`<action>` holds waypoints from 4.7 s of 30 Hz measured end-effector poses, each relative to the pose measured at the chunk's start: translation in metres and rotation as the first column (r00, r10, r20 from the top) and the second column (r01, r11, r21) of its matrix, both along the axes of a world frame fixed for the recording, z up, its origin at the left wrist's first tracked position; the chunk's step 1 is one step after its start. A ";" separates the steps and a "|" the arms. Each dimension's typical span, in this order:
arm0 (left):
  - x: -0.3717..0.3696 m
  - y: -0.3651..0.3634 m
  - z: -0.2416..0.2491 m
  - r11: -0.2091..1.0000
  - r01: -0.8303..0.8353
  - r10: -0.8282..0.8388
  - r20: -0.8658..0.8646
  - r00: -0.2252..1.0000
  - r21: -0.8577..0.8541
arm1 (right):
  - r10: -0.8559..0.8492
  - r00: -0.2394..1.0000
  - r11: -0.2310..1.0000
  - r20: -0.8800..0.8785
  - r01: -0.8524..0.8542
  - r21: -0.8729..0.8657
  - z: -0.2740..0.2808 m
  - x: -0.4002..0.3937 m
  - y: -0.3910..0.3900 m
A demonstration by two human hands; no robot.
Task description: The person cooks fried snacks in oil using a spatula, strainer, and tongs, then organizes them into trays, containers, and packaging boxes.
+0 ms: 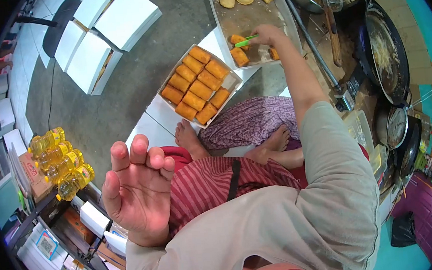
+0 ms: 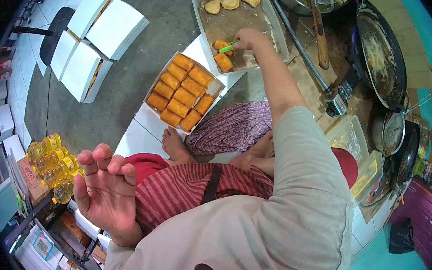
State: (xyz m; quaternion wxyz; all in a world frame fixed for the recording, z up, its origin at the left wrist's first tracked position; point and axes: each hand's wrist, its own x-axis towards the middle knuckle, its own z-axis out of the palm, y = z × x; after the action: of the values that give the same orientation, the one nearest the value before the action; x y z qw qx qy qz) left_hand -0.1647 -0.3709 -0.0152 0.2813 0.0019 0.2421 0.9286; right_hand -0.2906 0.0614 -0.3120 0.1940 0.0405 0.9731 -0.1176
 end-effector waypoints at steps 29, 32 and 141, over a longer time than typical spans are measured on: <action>0.046 -0.044 0.010 0.930 0.099 -0.089 -0.044 0.995 0.354 | -0.247 0.955 0.960 0.166 0.264 -0.091 0.049 0.160 -0.177; 0.045 -0.043 0.010 0.946 0.087 -0.080 -0.032 0.996 0.313 | -0.186 0.978 0.973 0.090 0.196 -0.119 0.056 0.166 -0.151; -0.074 0.088 -0.227 0.440 -0.761 -0.748 -0.664 -0.017 -0.476 | -0.520 0.707 0.171 0.479 0.636 -0.753 0.028 0.160 -0.034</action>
State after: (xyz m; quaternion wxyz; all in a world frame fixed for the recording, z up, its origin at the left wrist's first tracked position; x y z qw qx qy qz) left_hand -0.2386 -0.2831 -0.2418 -0.0492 0.5123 0.8033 0.2998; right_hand -0.1302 0.0272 -0.2843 0.1786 0.3050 0.6553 -0.6676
